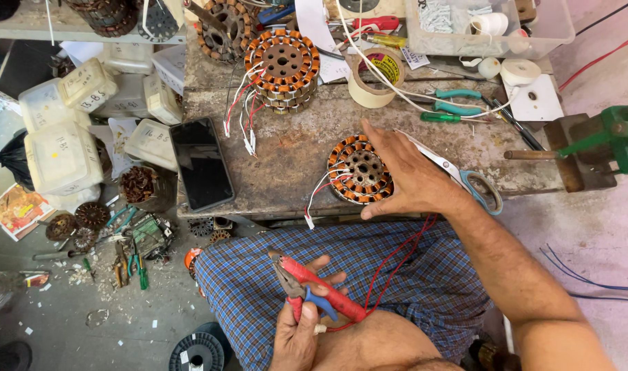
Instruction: The person sits on the floor and works on a circular stator, stripping and twisting wires, then using a multimeter to test continuity between terminals. The person handles multiple stators and uses pliers and scissors during the process.
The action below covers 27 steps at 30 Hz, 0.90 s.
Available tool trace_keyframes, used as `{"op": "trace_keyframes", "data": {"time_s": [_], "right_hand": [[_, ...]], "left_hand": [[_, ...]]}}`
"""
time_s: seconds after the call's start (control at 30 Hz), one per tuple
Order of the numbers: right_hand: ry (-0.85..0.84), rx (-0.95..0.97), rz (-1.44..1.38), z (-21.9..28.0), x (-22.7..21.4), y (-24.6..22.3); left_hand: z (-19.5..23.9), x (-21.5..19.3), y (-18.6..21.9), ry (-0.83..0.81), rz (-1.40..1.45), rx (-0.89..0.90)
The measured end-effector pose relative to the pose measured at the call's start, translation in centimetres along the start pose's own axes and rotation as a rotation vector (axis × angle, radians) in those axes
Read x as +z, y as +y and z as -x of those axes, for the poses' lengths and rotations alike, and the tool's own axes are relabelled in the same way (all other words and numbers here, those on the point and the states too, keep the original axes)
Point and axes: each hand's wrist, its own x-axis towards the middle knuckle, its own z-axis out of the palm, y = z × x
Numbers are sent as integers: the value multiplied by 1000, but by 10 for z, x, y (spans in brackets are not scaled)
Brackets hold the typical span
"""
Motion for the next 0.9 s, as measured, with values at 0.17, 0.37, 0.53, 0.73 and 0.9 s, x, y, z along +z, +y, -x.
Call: {"op": "trace_keyframes", "data": {"time_s": [0.17,0.37,0.53,0.73,0.9], "right_hand": [[83,-13,-44,0,-1,-3],[126,48,-72,1,1,-9],[225,37,-97,3,6,-11],[301,119,-153,1,14,-11],[391,199,-130,-11,17,-1]], "left_hand": [[2,-2,-1,0,-9,9],[2,0,0,-9,7,41],[6,4,5,30,1,44],[7,4,3,3,47,69],[8,0,-1,40,75,73]]}}
